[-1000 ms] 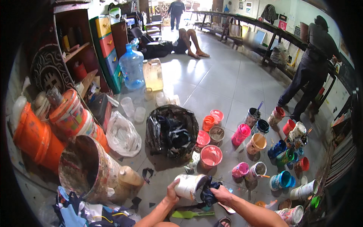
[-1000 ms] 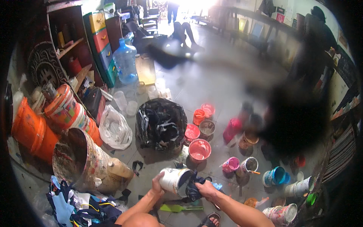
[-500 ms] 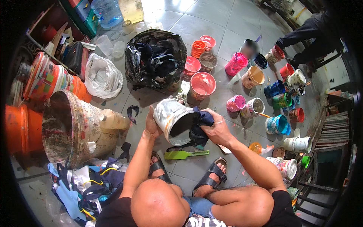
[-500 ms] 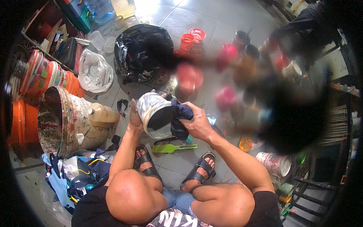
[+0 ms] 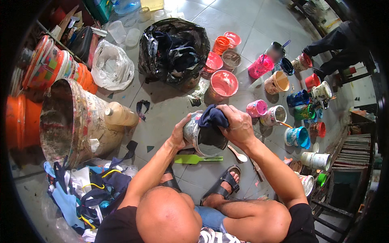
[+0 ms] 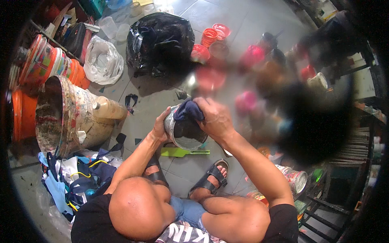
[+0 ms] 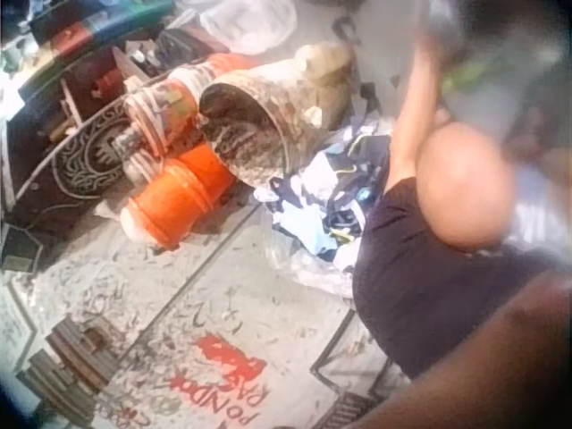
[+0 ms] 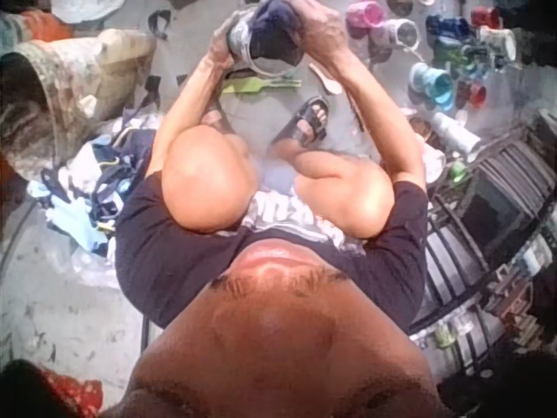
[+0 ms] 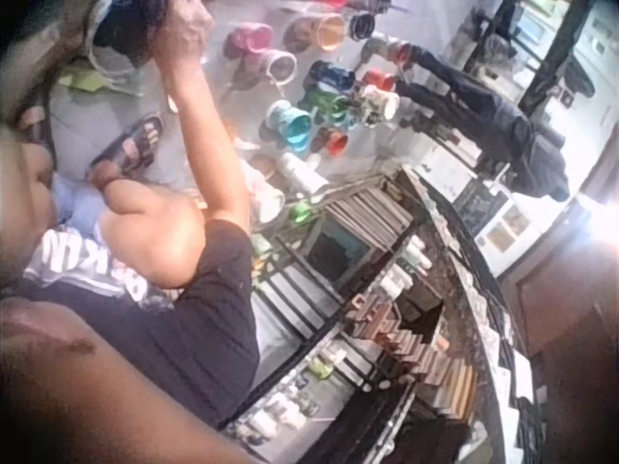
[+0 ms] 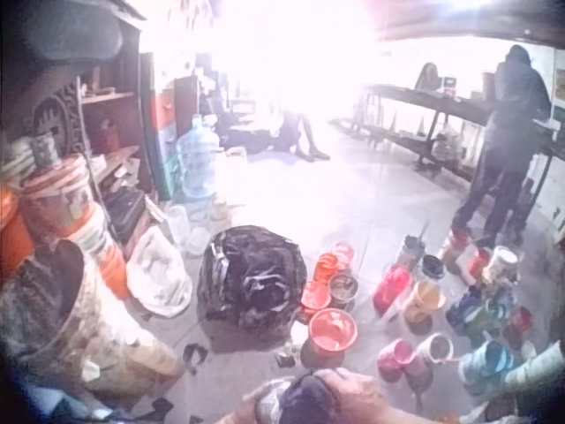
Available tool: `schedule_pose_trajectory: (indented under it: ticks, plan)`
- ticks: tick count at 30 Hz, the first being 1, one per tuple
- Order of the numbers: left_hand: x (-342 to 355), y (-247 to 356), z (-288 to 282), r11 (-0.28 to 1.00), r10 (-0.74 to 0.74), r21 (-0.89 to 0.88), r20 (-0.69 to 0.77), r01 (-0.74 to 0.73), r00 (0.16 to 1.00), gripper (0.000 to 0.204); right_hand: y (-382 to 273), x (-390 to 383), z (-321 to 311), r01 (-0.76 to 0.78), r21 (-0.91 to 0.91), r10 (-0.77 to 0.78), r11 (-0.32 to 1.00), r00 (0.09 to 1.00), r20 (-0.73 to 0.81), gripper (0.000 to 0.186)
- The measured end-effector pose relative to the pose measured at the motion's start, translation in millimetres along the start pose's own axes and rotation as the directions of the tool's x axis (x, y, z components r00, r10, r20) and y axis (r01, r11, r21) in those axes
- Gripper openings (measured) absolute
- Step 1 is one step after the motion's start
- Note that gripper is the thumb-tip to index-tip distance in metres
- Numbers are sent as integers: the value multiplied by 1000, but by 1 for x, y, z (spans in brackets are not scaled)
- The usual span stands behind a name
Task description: The person stirs grey paint in a small container using a spatula, wipes the tool with a cloth, sprays the container with liquid from a bottle, and wipes the exterior and rim of the container.
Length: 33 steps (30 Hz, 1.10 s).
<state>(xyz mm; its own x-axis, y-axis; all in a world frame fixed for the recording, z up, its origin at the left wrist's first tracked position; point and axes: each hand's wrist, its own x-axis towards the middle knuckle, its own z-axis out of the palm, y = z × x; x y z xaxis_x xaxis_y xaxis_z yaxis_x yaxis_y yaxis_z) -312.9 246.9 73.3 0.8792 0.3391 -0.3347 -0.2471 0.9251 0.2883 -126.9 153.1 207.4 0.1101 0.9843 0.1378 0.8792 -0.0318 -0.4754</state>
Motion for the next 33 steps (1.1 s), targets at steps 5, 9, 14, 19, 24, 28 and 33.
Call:
schedule_pose_trajectory:
  ticks: [5, 9, 14, 19, 24, 28, 33]
  plan:
    - [6, 1, 12, 993, 120, 7, -63, -120, 991, 54, 10, 11, 12, -158, 84, 170, 984, 970, -175, 31]
    - [9, 3, 13, 992, 124, 41, -101, -121, 987, 56, 24, 11, 21, -288, 134, 302, 948, 947, -106, 31]
    - [6, 12, -7, 994, 106, 38, -46, -104, 993, 58, 32, 15, 17, -171, 415, 158, 894, 985, 65, 34]
    - [1, 25, -54, 977, 1, 211, -132, 27, 991, 56, 29, 0, 45, 15, 287, -42, 958, 995, 89, 40]
    - [2, 25, -66, 769, 31, 575, -471, 279, 882, 52, 39, 6, 58, 290, -129, -230, 948, 907, 353, 39]
    - [-3, 41, -74, 568, 485, 823, -309, -25, 818, 39, 37, 19, 66, 275, -134, -207, 952, 901, 381, 33]
    - [-25, 66, -5, 129, 438, 977, -207, 167, 875, 40, 43, 30, 75, 141, -166, -66, 976, 918, 392, 29]
